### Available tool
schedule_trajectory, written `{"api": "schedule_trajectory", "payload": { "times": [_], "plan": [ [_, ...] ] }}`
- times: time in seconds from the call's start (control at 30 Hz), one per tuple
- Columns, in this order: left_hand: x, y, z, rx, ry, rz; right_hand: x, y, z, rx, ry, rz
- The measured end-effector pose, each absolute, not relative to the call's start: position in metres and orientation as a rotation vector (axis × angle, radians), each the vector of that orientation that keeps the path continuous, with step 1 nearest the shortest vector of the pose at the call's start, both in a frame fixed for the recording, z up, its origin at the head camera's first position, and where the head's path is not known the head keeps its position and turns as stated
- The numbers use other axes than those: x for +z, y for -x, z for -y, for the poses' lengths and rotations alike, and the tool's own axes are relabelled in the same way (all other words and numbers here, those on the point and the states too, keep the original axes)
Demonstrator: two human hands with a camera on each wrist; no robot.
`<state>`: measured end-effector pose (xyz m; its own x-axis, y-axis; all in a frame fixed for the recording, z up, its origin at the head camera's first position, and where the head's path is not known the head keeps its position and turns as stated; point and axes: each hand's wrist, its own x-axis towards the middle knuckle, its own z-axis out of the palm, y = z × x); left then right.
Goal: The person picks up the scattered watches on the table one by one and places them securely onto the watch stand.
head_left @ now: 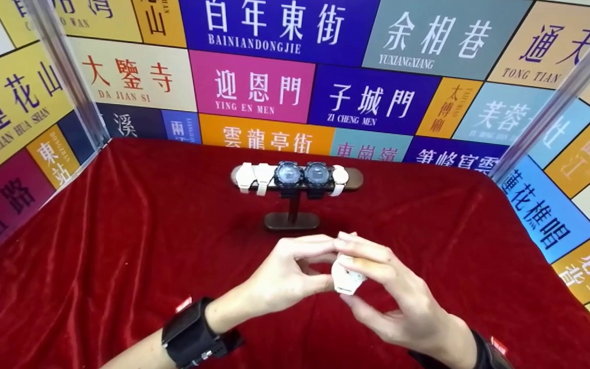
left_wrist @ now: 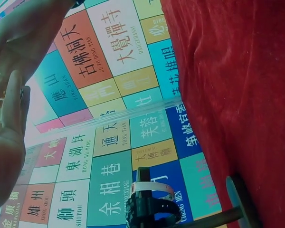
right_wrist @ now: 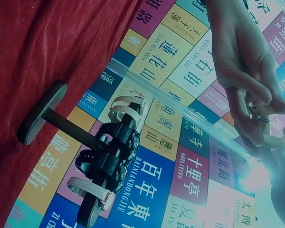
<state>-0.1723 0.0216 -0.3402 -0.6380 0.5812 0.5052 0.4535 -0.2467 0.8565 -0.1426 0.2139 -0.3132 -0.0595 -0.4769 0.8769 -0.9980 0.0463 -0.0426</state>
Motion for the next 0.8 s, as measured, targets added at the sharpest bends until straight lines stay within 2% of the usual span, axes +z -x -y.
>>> {"api": "schedule_trajectory", "payload": {
  "times": [0.33,0.6,0.8],
  "plan": [
    [-0.343,0.172,-0.021,2.032,-1.489,-2.123,-0.308,0.138,-0.219,0.893,-1.294,1.685],
    [-0.347,0.174,-0.020,1.949,-1.563,-2.195,-0.308,0.138,-0.222,0.853,-1.266,1.712],
    [-0.361,0.188,-0.010,1.745,-1.600,-2.340,-0.322,0.150,-0.229,0.847,-1.209,1.859]
  ]
}}
